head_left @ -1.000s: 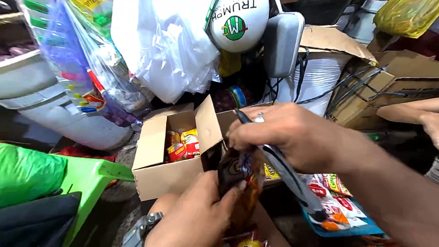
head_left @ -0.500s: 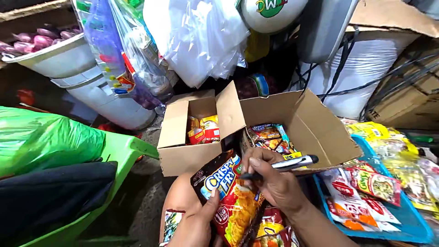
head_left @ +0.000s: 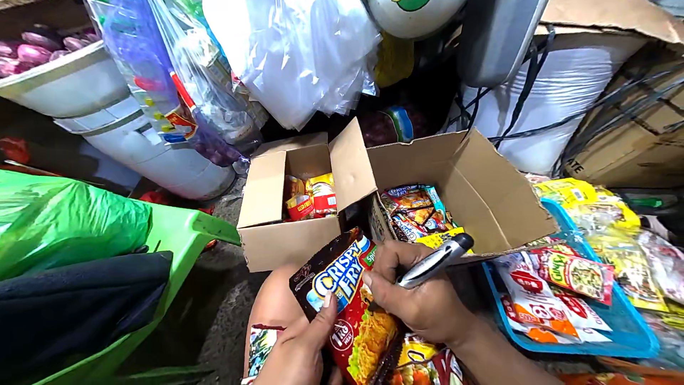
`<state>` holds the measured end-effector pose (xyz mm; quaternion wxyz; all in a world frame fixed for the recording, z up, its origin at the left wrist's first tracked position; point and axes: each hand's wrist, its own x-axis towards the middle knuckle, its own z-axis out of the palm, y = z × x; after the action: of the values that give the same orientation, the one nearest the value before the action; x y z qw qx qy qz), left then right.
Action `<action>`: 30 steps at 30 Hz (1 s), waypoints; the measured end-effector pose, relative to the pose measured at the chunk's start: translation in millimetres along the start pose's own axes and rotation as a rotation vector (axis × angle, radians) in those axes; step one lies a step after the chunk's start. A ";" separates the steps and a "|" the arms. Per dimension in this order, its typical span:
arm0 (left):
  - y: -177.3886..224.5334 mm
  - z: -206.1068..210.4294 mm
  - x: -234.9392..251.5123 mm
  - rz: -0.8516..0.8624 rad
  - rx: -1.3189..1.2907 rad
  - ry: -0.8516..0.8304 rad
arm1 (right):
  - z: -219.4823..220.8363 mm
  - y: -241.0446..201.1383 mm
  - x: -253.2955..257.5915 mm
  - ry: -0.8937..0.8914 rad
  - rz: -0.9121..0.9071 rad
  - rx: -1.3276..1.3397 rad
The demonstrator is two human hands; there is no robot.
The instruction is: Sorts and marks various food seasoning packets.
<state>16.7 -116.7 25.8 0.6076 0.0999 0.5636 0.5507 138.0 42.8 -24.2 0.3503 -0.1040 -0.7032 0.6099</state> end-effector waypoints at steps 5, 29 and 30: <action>-0.7 -1.5 0.4 0.004 0.014 -0.011 | 5.2 -2.3 2.4 0.165 0.092 0.095; 0.0 -1.1 0.6 0.014 0.013 0.001 | 0.0 1.4 1.3 -0.026 0.026 -0.013; 0.0 -1.1 0.7 0.013 0.014 -0.002 | -0.4 1.7 1.1 -0.024 0.033 0.021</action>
<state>15.7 -116.7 25.0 0.6039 0.1081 0.5662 0.5505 137.0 44.1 -25.4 0.3327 -0.1046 -0.6991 0.6242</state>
